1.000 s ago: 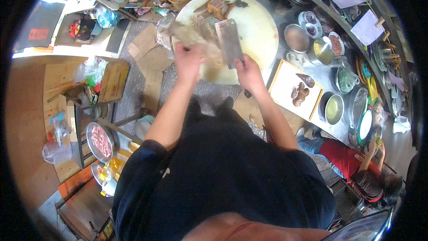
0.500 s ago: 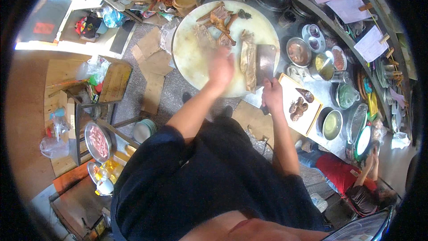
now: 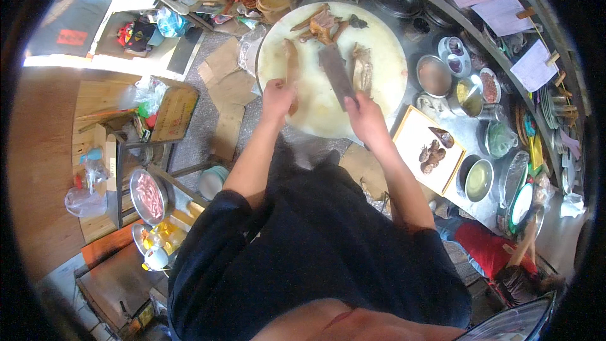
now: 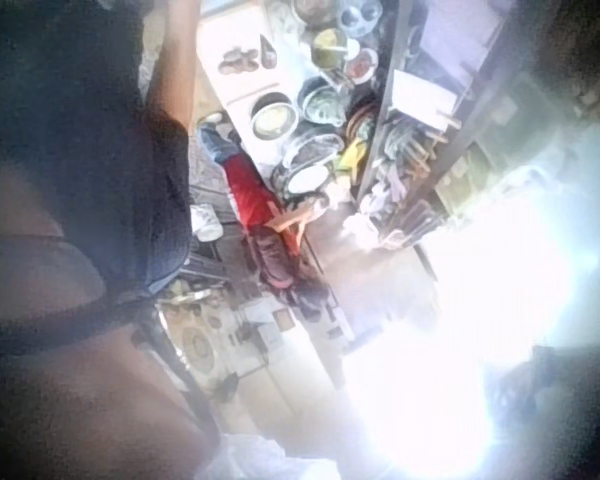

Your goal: The person retrieves a whole cooked duck from a steamer, places it on a cutting board, and uses a cleaver to chop it into smaller pieces. The chopped pieces are then arranged on a wooden serving tray.

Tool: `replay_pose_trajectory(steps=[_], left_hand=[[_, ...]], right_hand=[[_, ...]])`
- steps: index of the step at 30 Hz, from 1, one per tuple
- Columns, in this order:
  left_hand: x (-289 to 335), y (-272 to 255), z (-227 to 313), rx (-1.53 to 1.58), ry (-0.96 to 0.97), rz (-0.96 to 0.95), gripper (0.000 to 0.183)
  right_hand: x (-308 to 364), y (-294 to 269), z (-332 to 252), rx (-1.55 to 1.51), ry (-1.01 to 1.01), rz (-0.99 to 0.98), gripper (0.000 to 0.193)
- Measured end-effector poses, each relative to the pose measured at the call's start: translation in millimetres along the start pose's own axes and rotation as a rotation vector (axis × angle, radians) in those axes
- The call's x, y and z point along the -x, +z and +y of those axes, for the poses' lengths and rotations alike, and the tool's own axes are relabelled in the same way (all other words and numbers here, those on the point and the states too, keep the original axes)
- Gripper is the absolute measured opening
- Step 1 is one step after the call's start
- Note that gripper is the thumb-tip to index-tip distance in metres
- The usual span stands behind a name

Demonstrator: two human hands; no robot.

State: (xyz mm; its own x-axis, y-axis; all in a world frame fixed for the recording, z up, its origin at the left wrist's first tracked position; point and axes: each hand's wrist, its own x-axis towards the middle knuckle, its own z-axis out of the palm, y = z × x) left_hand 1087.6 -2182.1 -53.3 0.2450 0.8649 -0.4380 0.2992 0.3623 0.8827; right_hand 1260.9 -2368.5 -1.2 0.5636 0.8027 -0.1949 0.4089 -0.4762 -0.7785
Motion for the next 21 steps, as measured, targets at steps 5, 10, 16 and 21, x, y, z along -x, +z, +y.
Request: replay_pose_trajectory(steps=[5, 10, 16, 21], left_hand=[[-14.2, -21.5, -10.8, -0.274, 0.201, 0.163, 0.040], [-56.6, -24.1, 1.4, -0.609, 0.483, 0.155, 0.052], [-55.8, -15.9, 8.3, -0.591, 0.465, -0.030, 0.055], [-43.2, -13.8, 2.5, -0.548, 0.553, -0.016, 0.049]], right_hand=[[-38.3, 41.8, -25.3, 0.175, -0.012, -0.145, 0.035], [-53.5, 59.7, -24.2, 0.263, 0.033, -0.074, 0.034], [-51.0, 28.4, -20.4, 0.324, 0.069, 0.035, 0.030], [-73.2, 42.0, -43.0, 0.325, -0.123, 0.123, 0.030]])
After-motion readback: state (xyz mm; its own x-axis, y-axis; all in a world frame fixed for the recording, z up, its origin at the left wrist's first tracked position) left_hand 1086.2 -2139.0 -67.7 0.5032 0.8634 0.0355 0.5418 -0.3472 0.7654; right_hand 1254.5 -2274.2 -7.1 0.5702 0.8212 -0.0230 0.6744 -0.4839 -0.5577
